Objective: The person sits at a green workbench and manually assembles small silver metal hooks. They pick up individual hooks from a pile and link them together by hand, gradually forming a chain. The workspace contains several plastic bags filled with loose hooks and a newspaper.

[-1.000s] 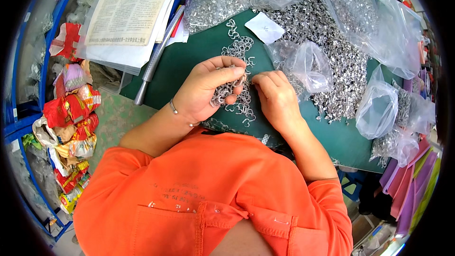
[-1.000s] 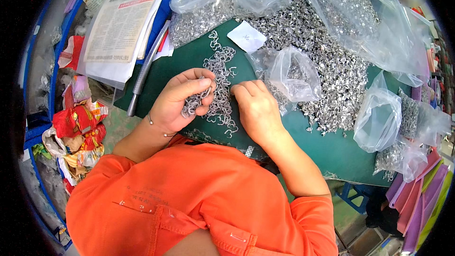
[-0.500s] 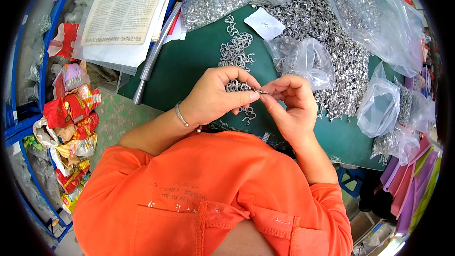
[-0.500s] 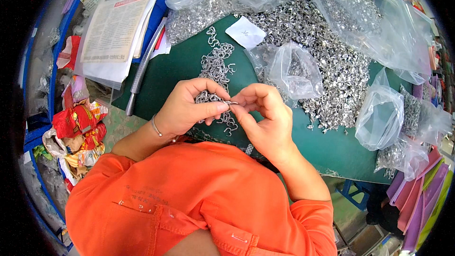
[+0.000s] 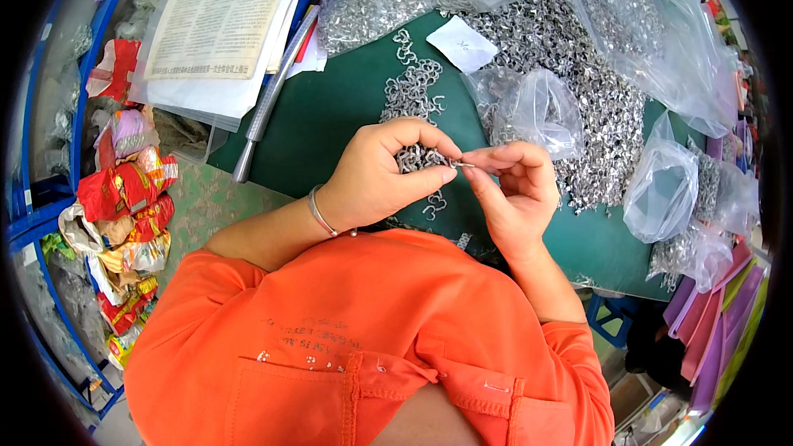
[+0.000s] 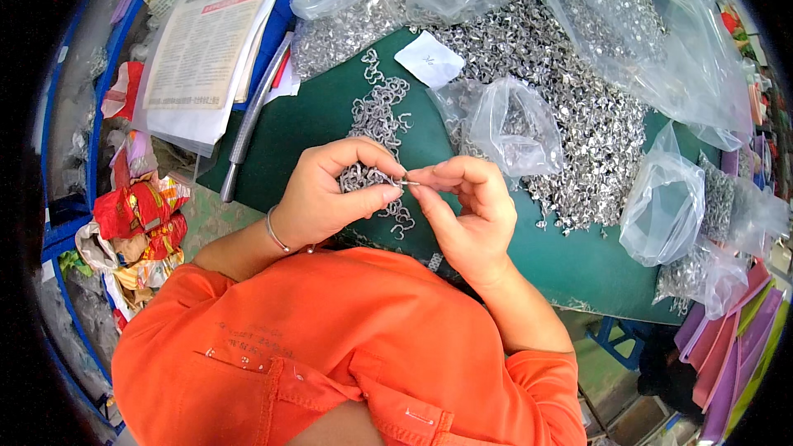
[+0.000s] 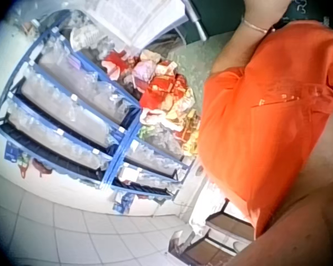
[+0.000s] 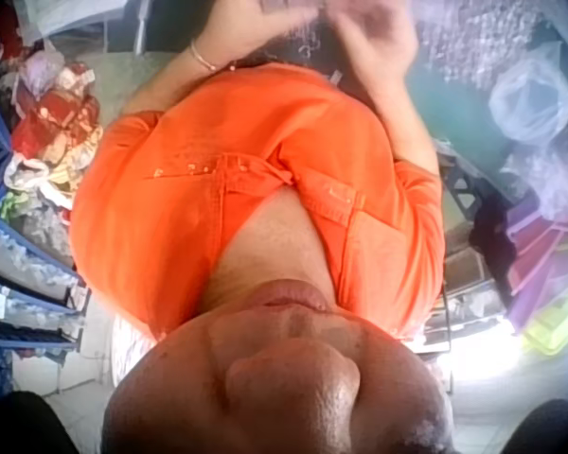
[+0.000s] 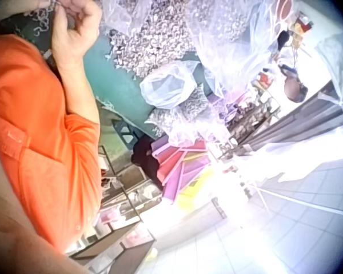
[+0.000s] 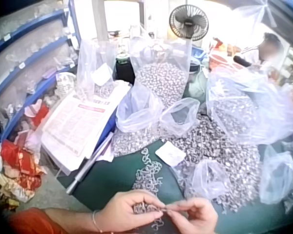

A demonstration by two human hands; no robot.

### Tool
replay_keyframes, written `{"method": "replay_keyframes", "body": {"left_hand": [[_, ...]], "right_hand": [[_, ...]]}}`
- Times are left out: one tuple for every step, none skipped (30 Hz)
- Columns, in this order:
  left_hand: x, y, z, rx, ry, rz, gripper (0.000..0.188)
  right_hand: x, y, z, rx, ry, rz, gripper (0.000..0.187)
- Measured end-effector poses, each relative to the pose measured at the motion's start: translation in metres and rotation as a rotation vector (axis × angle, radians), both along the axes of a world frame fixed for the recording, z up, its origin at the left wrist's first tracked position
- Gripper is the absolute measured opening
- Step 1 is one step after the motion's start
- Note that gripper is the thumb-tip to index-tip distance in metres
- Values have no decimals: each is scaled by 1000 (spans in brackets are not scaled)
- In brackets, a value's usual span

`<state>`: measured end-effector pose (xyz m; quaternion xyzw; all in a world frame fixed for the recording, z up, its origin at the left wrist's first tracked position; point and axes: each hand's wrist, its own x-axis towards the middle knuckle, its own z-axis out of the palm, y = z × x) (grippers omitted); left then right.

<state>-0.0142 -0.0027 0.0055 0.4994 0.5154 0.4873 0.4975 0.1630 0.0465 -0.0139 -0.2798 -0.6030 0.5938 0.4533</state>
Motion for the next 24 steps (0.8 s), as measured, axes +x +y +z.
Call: {"method": "replay_keyframes", "body": {"left_hand": [[1, 0, 0, -11, -22, 6, 14], [2, 0, 1, -22, -45, 11, 14], [3, 0, 1, -32, -66, 17, 13], [2, 0, 0, 45, 8, 10, 13], [1, 0, -3, 122, 82, 3, 13], [0, 2, -6, 203, 154, -11, 13], [1, 4, -8, 243, 159, -9, 12], [1, 5, -9, 283, 163, -6, 11], [1, 5, -10, 323, 169, 1, 10], [1, 5, -7, 168, 73, 9, 10], [1, 3, -3, 12, -24, 17, 9], [1, 1, 0, -145, -121, 25, 9], [2, 1, -1, -179, -176, 34, 9], [3, 1, -3, -214, -231, 45, 10], [4, 2, -3, -250, -286, 53, 10], [4, 2, -3, -230, -247, 62, 10], [5, 1, -2, -211, -208, 71, 11], [5, 0, -2, -192, -170, 80, 11], [5, 1, 0, -207, -184, 67, 11], [4, 3, 3, -221, -198, 54, 12], [3, 4, 5, -236, -211, 42, 12], [2, 5, 3, -272, -315, 25, 13], [-1, 6, -1, -308, -420, 8, 13], [-2, 6, -4, -345, -525, -9, 14]], "right_hand": [[-1, -1, -1, 24, 18, -24, 26], [1, 1, -1, 128, -54, -10, 23], [4, 5, 0, 234, -125, 4, 20], [6, 7, 1, 339, -196, 18, 17], [4, 6, 4, 188, -193, 15, 16], [1, 2, 10, 39, -189, 5, 15], [0, 1, 14, -109, -184, -5, 14], [0, 2, 9, -173, -82, 34, 16], [0, 3, 11, -192, -104, 46, 16], [0, 4, 15, -211, -125, 58, 15], [0, 5, 17, -230, -148, 70, 15], [1, 6, 17, -224, -151, 69, 14], [0, 6, 16, -219, -154, 69, 14], [0, 6, 16, -214, -158, 70, 13], [-2, 5, 16, -227, -140, 55, 12], [-4, 3, 17, -239, -123, 41, 11], [-5, 3, 17, -252, -105, 28, 10], [-4, 3, 16, -299, -72, 46, 10], [-4, 3, 14, -346, -39, 63, 10], [-3, 3, 13, -393, -6, 81, 9], [-3, 2, 14, -422, -3, 81, 10], [-4, 1, 15, -451, -1, 81, 10], [-4, 1, 16, -480, 1, 81, 10], [-3, 1, 16, -452, -9, 83, 10]]}}
